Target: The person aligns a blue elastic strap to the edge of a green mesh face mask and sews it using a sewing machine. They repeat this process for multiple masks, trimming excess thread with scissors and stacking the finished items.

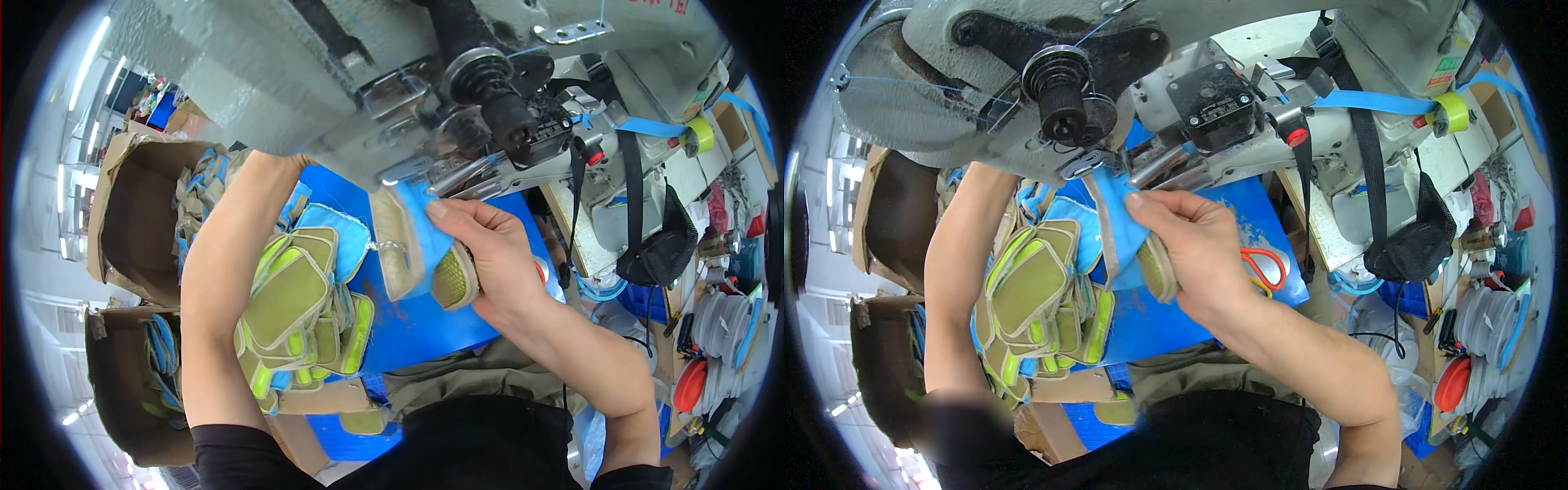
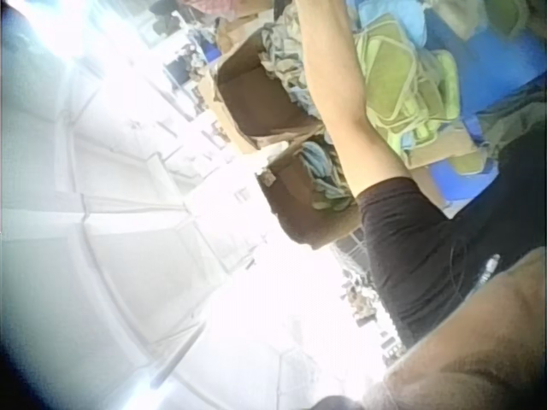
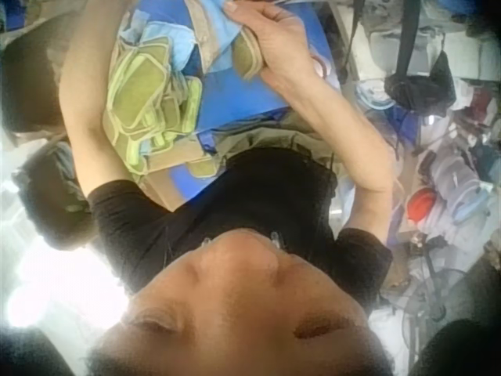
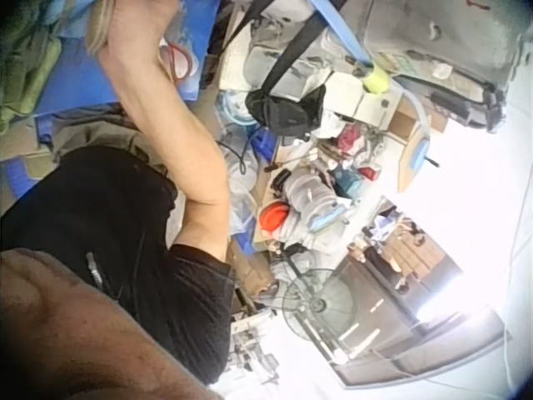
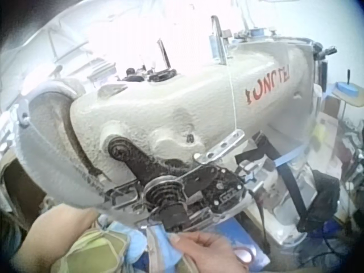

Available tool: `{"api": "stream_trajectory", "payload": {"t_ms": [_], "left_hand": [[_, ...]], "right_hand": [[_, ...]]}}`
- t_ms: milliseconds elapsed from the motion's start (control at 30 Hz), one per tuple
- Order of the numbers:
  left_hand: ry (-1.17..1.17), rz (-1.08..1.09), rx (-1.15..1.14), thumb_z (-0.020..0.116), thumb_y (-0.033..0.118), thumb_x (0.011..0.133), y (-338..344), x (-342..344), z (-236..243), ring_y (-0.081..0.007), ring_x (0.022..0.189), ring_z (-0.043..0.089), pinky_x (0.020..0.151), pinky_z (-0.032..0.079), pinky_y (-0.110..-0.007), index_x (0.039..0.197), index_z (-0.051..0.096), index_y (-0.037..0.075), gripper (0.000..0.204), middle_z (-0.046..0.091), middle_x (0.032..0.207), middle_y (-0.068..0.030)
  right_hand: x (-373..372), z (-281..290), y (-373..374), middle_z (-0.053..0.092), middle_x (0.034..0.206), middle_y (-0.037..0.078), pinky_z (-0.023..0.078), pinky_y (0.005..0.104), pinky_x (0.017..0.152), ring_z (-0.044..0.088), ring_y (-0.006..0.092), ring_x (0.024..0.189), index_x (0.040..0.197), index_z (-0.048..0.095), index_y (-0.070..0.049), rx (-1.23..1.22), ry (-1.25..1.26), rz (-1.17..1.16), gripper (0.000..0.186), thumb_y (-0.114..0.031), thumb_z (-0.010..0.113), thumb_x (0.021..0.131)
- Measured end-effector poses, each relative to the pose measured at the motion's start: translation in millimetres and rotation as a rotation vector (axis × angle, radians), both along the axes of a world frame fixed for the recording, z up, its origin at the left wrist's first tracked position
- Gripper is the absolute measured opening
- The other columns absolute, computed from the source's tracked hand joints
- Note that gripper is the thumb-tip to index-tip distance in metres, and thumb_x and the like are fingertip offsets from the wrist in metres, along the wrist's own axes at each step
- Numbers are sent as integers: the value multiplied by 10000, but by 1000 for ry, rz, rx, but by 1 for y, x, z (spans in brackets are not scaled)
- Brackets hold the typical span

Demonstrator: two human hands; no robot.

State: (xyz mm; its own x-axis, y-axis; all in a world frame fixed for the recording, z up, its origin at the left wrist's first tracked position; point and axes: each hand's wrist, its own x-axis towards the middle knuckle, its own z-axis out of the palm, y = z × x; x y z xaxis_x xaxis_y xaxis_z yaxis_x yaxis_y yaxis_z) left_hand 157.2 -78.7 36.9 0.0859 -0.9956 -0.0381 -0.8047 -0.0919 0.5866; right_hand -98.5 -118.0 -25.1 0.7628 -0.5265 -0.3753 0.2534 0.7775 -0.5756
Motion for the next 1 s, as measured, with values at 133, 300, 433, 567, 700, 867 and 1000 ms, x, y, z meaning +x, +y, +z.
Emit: {"api": "stream_trajectory", "payload": {"t_ms": [133, 300, 433, 567, 700, 867, 1000], "left_hand": [[-28, 23, 87, 847, 155, 796, 31, -17, 23, -230, 996, 655, 901, 521, -355, 1192, 700, 41, 437, 708, 1136, -109], [23, 40, 12, 849, 149, 791, 24, -19, 6, -238, 997, 656, 905, 519, -359, 1189, 702, 37, 439, 707, 1139, -117], [67, 355, -408, 843, 165, 793, 66, -58, -20, -272, 996, 653, 934, 503, -378, 1171, 726, 51, 412, 700, 1151, -133], [-77, 484, -806, 885, 61, 719, 73, -109, -70, -242, 924, 664, 803, 527, -349, 1061, 758, 55, 365, 696, 1002, -112], [-103, 539, -1044, 890, 11, 694, 49, -126, -80, -218, 821, 667, 689, 520, -306, 946, 764, 45, 284, 692, 918, -89], [-146, 523, -1110, 888, -1, 682, 49, -126, -82, -219, 783, 664, 665, 517, -319, 913, 757, 50, 270, 685, 846, -79], [-126, 517, -1078, 866, -16, 700, 50, -125, -81, -218, 766, 661, 649, 521, -311, 893, 745, 48, 237, 682, 850, -88]], "right_hand": [[5, 10, 9, 737, 923, 67, 556, 252, 673, 685, 96, 761, 1052, 719, 19, -4, -37, 72, 224, -154, 778, 921], [-6, -6, -2, 741, 901, 68, 529, 236, 643, 669, 80, 740, 1044, 728, 34, -124, 23, 147, 226, -134, 792, 909], [-28, -17, 7, 749, 904, 74, 523, 229, 664, 669, 78, 753, 1035, 734, 33, -272, 112, 301, 192, -99, 786, 906], [-50, -51, 10, 754, 917, 80, 526, 233, 689, 672, 81, 763, 1024, 739, 30, -234, 166, 340, 165, -73, 782, 903], [-64, -69, 15, 752, 911, 70, 528, 245, 720, 667, 76, 777, 1023, 741, 17, -282, 217, 296, 157, -48, 789, 889], [-75, -77, 17, 752, 914, 58, 523, 246, 730, 661, 75, 775, 1008, 743, 1, -202, 211, 284, 140, -43, 792, 884], [-77, -76, 21, 752, 915, 48, 522, 245, 733, 660, 73, 777, 1009, 745, -12, -195, 211, 287, 134, -49, 790, 888]]}}
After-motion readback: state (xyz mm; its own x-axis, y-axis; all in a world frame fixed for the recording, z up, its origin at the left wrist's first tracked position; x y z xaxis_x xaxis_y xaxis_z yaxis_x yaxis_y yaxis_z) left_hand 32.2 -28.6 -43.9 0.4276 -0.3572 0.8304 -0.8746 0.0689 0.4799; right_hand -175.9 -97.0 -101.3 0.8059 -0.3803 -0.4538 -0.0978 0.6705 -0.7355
